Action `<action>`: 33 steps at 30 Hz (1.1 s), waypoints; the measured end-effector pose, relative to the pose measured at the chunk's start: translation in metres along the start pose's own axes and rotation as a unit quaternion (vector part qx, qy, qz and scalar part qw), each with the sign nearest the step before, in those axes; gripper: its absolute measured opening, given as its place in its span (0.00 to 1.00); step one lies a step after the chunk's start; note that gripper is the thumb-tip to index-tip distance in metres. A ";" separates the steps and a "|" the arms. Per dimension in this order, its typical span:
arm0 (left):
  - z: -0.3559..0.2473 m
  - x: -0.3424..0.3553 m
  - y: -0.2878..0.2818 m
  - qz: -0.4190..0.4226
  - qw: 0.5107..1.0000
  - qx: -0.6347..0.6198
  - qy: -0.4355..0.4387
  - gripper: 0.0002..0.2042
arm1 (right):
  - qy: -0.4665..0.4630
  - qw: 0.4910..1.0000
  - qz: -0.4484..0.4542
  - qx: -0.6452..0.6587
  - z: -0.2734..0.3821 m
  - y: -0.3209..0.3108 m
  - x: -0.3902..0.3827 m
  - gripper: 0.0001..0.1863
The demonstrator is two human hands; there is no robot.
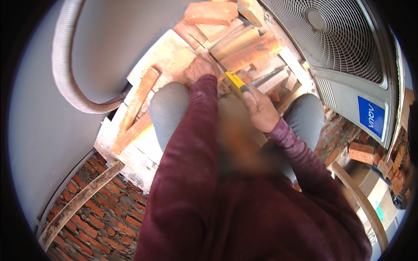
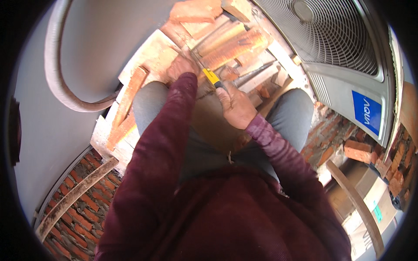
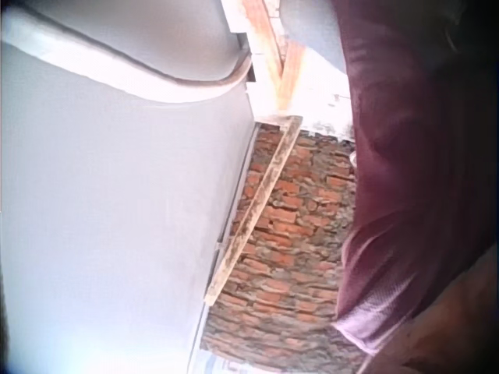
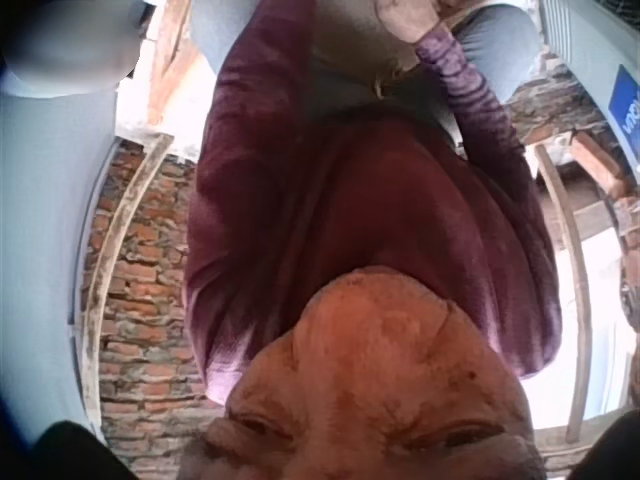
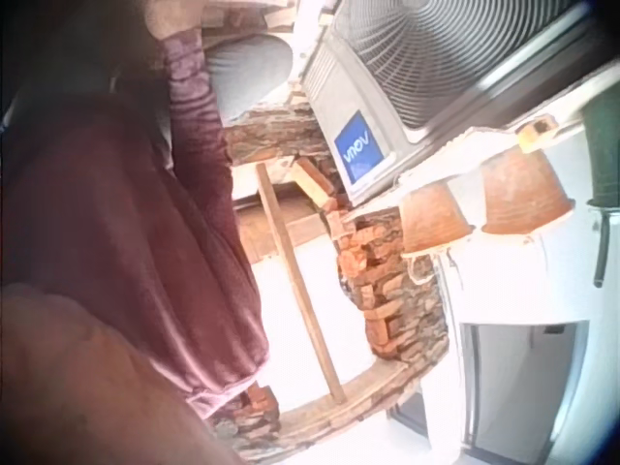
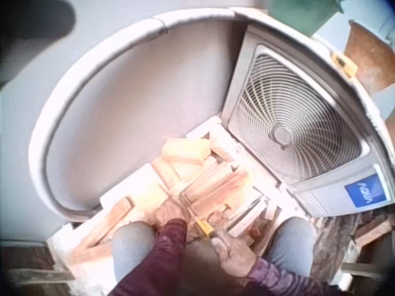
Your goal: The person saws a piece of wood with a hand saw and then receives several more wooden planks from another person through a window.
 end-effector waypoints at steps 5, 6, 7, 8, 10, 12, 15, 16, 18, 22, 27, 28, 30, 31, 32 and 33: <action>0.023 -0.006 -0.003 0.017 1.000 -0.003 0.017 0.26 | 0.033 0.999 0.007 0.019 0.024 0.004 -0.022 0.14; 0.026 -0.014 -0.010 0.018 1.000 0.000 0.024 0.26 | 0.043 0.998 0.013 0.041 0.025 0.005 -0.026 0.14; 0.027 -0.011 0.002 0.103 0.993 0.048 -0.007 0.28 | 0.055 0.996 0.018 0.062 0.025 0.008 -0.028 0.13; 0.026 -0.007 0.005 0.106 0.993 0.058 -0.004 0.28 | 0.059 0.996 0.016 0.059 0.020 0.006 -0.028 0.13; 0.025 -0.004 0.011 0.113 0.991 0.077 0.004 0.28 | 0.031 0.997 0.002 0.069 0.016 0.016 -0.024 0.12; 0.023 -0.007 0.015 0.119 0.992 0.040 -0.005 0.29 | -0.023 0.996 -0.051 0.065 0.010 0.008 -0.023 0.13; 0.025 -0.001 -0.010 0.068 0.997 -0.004 -0.024 0.28 | -0.022 0.999 0.009 0.047 0.016 0.012 -0.008 0.12; 0.022 -0.001 -0.015 0.050 0.998 -0.005 -0.040 0.27 | -0.040 0.999 0.026 0.011 0.013 0.016 -0.004 0.12; 0.024 -0.006 -0.006 0.048 0.997 -0.008 -0.058 0.27 | 0.011 0.999 -0.010 0.047 0.006 0.013 -0.012 0.11; 0.010 0.001 -0.002 0.027 0.999 -0.014 -0.042 0.30 | -0.033 0.999 -0.021 0.016 0.019 -0.015 -0.054 0.10; 0.036 -0.001 -0.016 0.042 0.996 0.035 -0.069 0.27 | 0.037 0.997 0.069 0.027 0.053 -0.074 -0.148 0.12; 0.032 0.000 -0.014 0.040 0.997 0.035 -0.064 0.25 | 0.041 0.996 0.077 0.032 0.051 -0.082 -0.155 0.13; 0.030 -0.005 -0.009 0.018 0.999 0.018 -0.035 0.26 | 0.067 0.994 0.075 0.047 0.034 -0.063 -0.119 0.13; 0.028 -0.006 -0.006 0.017 1.000 0.005 -0.020 0.26 | -0.102 0.990 -0.009 -0.093 0.027 -0.034 -0.089 0.11; 0.021 -0.006 -0.007 0.013 1.000 -0.013 -0.003 0.26 | 0.053 0.996 0.056 0.033 0.002 0.000 -0.050 0.10; 0.007 -0.008 -0.005 0.082 0.996 -0.009 -0.038 0.33 | -0.029 0.997 -0.010 0.064 0.012 0.001 -0.038 0.11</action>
Point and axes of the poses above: each hand's wrist, its own x-axis towards the middle knuckle, its own y-axis out of the palm, z = x × y, the point moved 9 cm from there along x, towards the middle knuckle, and after that the axes turned 6 degrees about -x, right-handed, at the moved point
